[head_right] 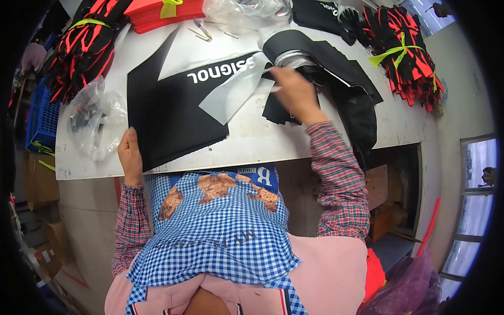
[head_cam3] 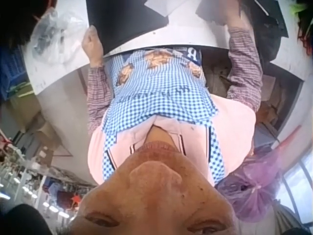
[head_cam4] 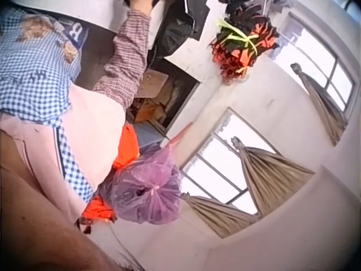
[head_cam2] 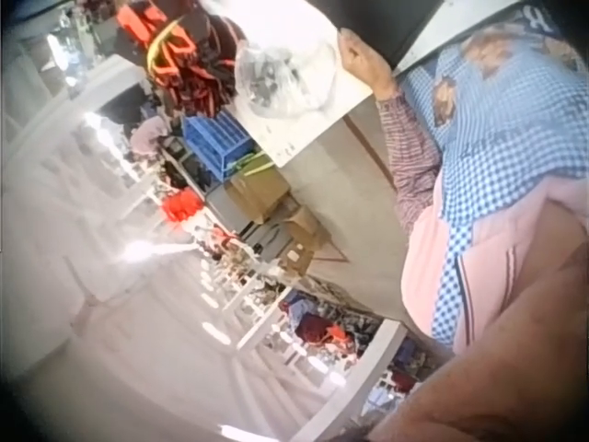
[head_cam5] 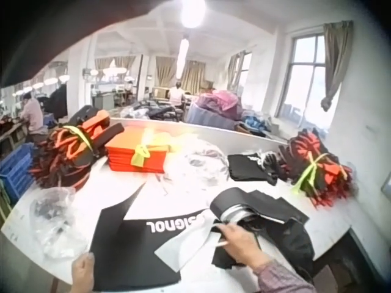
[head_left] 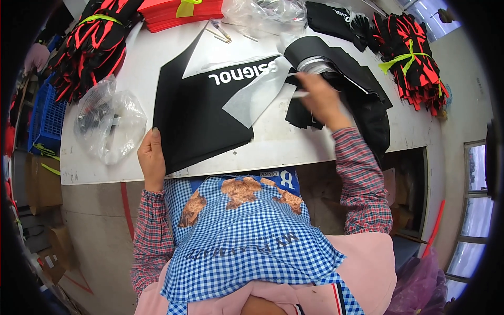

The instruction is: Marking patterns on black material using a white pen and a template in a workshop.

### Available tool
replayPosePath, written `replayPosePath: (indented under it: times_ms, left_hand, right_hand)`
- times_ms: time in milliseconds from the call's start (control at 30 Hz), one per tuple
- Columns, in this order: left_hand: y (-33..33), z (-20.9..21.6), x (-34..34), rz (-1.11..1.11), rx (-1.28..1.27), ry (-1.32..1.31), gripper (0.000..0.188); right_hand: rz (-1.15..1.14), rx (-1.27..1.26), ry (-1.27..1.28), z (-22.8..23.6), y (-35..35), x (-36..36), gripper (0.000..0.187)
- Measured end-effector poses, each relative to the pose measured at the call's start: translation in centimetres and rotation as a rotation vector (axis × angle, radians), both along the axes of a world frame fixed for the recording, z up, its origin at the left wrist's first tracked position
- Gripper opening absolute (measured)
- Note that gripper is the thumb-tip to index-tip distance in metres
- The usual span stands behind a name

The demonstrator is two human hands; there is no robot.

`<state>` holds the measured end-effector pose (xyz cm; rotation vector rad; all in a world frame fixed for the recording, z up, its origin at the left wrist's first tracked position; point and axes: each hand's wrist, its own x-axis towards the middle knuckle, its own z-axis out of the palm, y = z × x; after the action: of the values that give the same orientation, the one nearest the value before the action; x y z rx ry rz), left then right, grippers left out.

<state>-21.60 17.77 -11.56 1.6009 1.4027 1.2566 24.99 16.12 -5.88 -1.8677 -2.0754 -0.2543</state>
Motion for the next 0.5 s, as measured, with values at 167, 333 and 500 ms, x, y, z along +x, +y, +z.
replayPosePath:
  times_ms: [167,333,500]
  left_hand:
    - [-0.6,0.9,1.2,-0.038,0.005,0.092,0.046]
    - [-1.4,1.1,1.8,-0.128,0.101,0.154,0.035]
    - [-1.4,0.0,2.6,-0.194,0.226,0.310,0.031]
  right_hand:
    - [0.123,-0.025,-0.178,-4.0,2.9,-4.2,0.042]
    - [0.132,0.035,0.047,-2.2,7.0,-3.4,0.010]
    - [-0.444,0.321,0.481,1.2,10.7,3.3,0.027]
